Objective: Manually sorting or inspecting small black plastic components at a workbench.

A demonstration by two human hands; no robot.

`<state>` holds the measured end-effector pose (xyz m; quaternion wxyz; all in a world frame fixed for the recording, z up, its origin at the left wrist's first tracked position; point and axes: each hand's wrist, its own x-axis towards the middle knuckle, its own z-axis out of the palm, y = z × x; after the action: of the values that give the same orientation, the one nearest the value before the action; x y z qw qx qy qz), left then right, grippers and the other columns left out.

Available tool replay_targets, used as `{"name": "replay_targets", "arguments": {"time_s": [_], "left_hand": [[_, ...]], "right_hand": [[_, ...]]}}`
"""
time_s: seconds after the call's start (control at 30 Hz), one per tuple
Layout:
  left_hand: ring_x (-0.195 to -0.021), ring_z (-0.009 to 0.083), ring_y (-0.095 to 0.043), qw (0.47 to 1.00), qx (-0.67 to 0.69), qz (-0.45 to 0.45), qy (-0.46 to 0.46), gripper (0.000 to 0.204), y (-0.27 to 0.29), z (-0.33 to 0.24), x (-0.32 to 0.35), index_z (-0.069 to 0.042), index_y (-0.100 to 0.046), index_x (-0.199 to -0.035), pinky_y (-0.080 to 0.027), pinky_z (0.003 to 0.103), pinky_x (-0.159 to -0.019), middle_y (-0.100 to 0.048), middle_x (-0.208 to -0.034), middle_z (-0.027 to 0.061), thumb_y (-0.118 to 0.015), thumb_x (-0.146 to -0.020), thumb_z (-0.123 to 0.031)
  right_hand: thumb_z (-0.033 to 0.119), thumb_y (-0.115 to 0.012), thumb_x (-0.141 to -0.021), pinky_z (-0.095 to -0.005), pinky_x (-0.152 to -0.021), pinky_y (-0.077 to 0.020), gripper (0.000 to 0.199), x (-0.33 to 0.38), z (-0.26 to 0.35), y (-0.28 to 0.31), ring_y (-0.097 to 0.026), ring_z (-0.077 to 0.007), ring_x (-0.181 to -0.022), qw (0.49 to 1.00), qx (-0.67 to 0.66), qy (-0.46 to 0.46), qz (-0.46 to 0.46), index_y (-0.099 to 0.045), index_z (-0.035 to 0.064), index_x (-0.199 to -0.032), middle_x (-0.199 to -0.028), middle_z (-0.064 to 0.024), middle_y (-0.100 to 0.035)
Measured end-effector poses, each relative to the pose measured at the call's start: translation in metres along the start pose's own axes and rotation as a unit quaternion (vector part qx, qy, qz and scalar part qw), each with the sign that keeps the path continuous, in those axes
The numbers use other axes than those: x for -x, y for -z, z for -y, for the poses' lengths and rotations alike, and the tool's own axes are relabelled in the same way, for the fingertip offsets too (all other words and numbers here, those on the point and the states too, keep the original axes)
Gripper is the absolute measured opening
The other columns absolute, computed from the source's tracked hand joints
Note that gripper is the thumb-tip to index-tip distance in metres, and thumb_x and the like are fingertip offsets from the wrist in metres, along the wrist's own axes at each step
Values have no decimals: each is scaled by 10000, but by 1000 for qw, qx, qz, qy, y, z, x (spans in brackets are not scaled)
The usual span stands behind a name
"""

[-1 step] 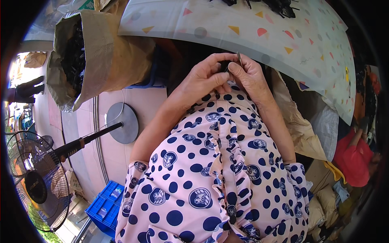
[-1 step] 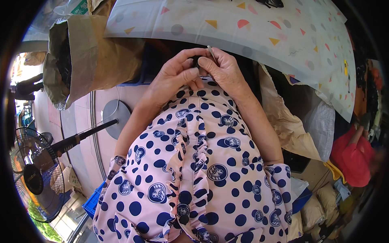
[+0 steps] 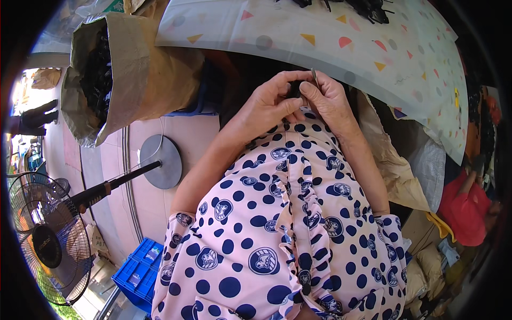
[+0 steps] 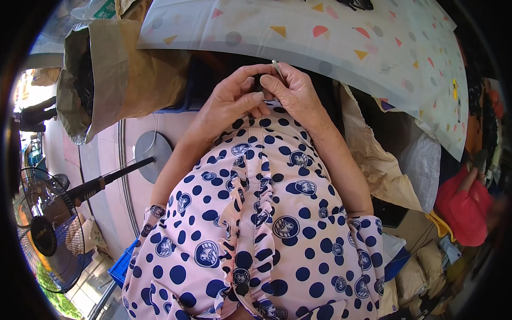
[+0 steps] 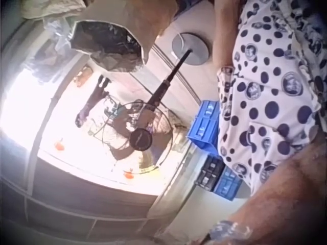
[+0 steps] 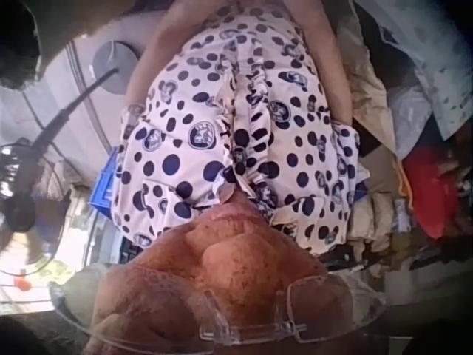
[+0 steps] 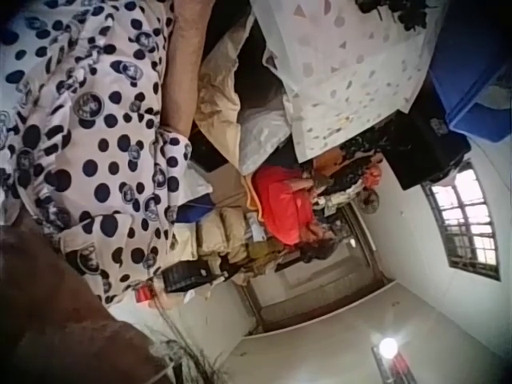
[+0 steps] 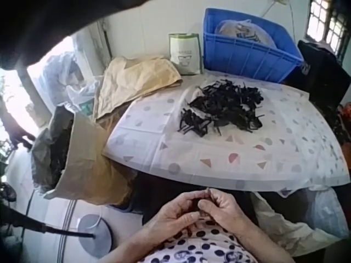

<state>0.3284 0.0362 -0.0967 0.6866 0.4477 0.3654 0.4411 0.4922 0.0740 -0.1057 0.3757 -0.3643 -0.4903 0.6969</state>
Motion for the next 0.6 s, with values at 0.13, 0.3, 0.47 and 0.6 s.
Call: {"name": "replay_targets", "arguments": {"time_s": [0.13, 0.3, 0.47, 0.6], "left_hand": [[-734, 115, -598, 977, -181, -63, -93, 343, -6, 3, -1, -45, -499, -1253, -505, 231, -689, -623, -909, 67, -504, -912, -12], [-749, 118, -570, 966, -173, -146, -126, 336, -2, 3, 1, -26, -506, -1234, -502, 249, -709, -621, -886, 82, -497, -901, 19], [-764, 98, -551, 964, -167, -154, -137, 343, 1, 8, -3, -18, -502, -1237, -491, 245, -705, -619, -892, 87, -494, -898, 30], [-743, 93, -541, 958, -162, -165, -173, 342, -3, 8, -4, -18, -510, -1232, -483, 243, -688, -617, -879, 91, -496, -895, 33]], "right_hand": [[235, -557, -951, -164, -517, -342, 229, -1, -2, -2, -412, -25, -577, 994, 93, 45, -27, -604, 16, -1000, -692, 36, -541], [365, -448, -986, -186, -430, -230, 409, 8, 26, -19, -310, -16, -481, 995, 57, -77, 3, -525, 26, -1203, -597, 64, -388], [356, -433, -991, -191, -414, -212, 420, 6, 24, -29, -299, -24, -458, 996, 40, -77, 13, -469, 33, -1256, -592, 63, -380], [313, -432, -996, -179, -420, -217, 363, 4, 24, -31, -308, -17, -468, 997, 34, -72, 12, -471, 49, -1242, -613, 71, -392]]}}
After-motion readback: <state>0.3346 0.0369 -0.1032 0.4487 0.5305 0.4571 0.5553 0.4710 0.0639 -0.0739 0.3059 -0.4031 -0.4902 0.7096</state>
